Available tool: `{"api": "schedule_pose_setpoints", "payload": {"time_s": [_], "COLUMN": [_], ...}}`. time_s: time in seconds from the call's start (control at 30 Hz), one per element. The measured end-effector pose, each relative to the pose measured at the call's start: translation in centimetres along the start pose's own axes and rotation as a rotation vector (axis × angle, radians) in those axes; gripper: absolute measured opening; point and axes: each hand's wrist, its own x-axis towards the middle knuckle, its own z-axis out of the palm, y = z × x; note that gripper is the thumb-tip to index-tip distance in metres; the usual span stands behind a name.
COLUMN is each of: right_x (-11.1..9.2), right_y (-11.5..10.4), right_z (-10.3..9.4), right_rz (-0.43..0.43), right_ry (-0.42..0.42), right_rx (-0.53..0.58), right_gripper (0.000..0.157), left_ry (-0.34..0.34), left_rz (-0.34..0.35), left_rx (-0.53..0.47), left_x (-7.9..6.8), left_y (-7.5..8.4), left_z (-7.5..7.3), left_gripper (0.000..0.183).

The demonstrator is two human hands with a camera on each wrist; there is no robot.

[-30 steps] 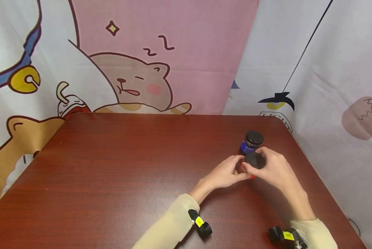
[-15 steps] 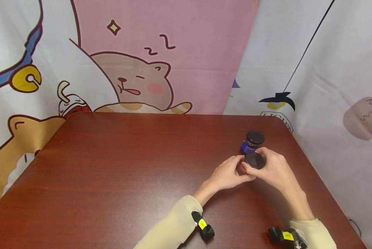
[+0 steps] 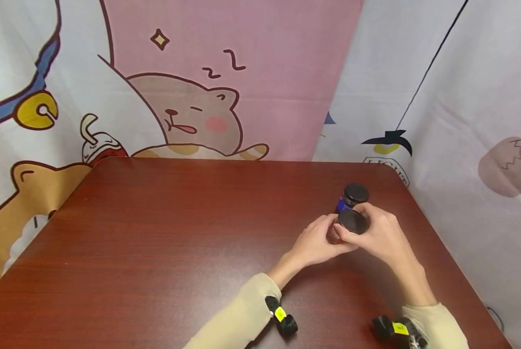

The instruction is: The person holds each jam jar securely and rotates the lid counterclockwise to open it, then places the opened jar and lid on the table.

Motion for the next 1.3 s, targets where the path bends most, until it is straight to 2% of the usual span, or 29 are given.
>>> {"api": "schedule_pose_setpoints", "payload": {"time_s": [0.27,0.5,0.83,1.13,1.3], "right_x": [1.0,1.7,2.3,2.9,3.4], "right_y": [-1.0,-2.1,-3.2,-4.4,-5.0], "right_z": [0.3,0.6,1.3,1.6,1.9], "right_rz": [-0.048,-0.07,-0.073,-0.081,-0.1], "right_ry": [0.008,0.013,-0.003,-0.005,-0.01], "right_rx": [0.031,0.056,0.059,0.095,0.103], "right_gripper": [0.047,0.042,0.039,0.038,0.038], "left_ry": [0.064,0.12,0.151,0.276,0.288], "left_rz": [-0.003,0.041,0.095,0.119,0.126], "left_rx": [0.011,0.005,-0.03,0.021,0.045], "left_x": [-0.2,-0.3,-0.6,-1.4,-1.7], "left_y": [-0.4,-1.1,-1.9,-2.4,-2.5], "left_z": [-1.2,-2.0,-3.0,-3.6,-4.5], "left_gripper": [0.063,0.06,0.047,0.044,0.042]}}
